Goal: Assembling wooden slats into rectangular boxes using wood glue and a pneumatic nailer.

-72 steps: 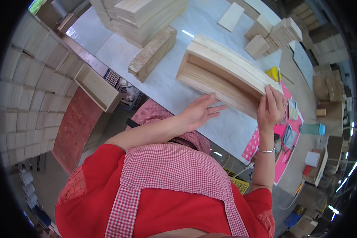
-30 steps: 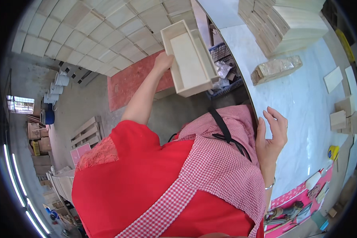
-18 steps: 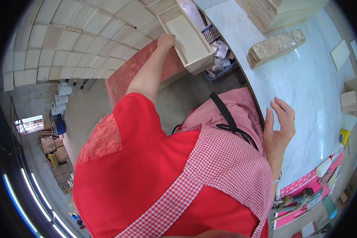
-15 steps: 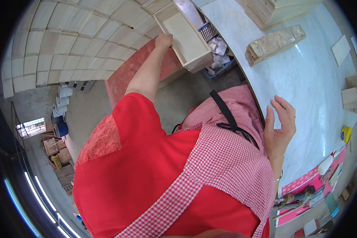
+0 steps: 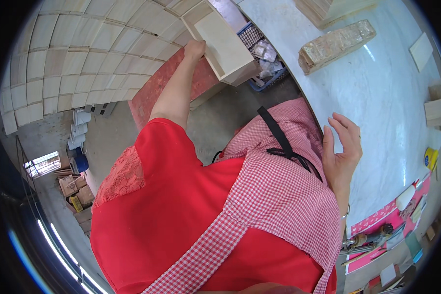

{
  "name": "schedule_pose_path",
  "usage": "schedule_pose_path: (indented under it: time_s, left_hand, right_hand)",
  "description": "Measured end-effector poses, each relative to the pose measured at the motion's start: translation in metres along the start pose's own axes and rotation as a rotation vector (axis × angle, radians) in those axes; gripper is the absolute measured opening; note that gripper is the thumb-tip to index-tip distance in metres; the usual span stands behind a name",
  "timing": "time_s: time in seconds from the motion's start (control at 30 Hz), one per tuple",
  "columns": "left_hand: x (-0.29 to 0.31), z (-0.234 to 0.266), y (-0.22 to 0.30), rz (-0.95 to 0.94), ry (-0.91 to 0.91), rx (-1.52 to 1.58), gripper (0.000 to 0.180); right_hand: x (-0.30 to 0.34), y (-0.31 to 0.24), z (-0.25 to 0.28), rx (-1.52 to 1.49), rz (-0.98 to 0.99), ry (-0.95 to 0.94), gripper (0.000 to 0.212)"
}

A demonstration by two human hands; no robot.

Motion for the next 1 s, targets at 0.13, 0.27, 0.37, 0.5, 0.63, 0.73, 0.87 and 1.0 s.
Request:
schedule_pose_path:
  time_s: [0.13, 0.27, 0.37, 0.5, 0.63, 0.73, 0.87, 1.0]
  left_hand:
    - [-0.059, -0.010, -0.066, -0.241, -0.151, -0.657, 0.039]
    - [-0.084, 0.050, -0.162, 0.103, 0.009, 0.172, 0.065]
    - [-0.019, 0.039, -0.072, -0.272, 0.242, 0.163, 0.055]
    - [0.083, 0.059, -0.031, -0.465, 0.423, 0.294, 0.041]
    - [0.151, 0.040, 0.020, -0.492, 0.285, 0.479, 0.028]
    - [0.188, 0.043, 0.054, -0.572, 0.253, 0.605, 0.026]
    - [0.229, 0.056, 0.136, -0.761, 0.212, 0.620, 0.019]
    - [0.257, 0.060, 0.194, -0.912, 0.194, 0.511, 0.024]
  right_hand:
    - [0.004, 0.003, 0.002, -0.044, 0.007, 0.062, 0.021]
    - [-0.008, 0.039, 0.045, -0.030, -0.069, 0.318, 0.024]
    - [0.022, 0.101, 0.104, 0.256, -0.306, 0.676, 0.033]
    - [0.036, 0.211, 0.156, 0.337, -0.639, 0.923, 0.056]
    - [-0.012, 0.275, 0.164, 0.470, -0.583, 0.899, 0.072]
    - [-0.062, 0.309, 0.153, 0.657, -0.768, 0.746, 0.088]
    - [-0.087, 0.362, 0.166, 0.685, -0.823, 0.746, 0.108]
    - [-0.099, 0.370, 0.167, 0.656, -1.019, 0.745, 0.119]
Point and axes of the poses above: each hand's wrist, its own x-axis away from the middle knuckle, its own z-axis out of the back of the hand, y = z × x, the point moved 9 cm from there along -x, towards the middle knuckle, and after that the axes turned 12 degrees about x, right-handed, at the moved point
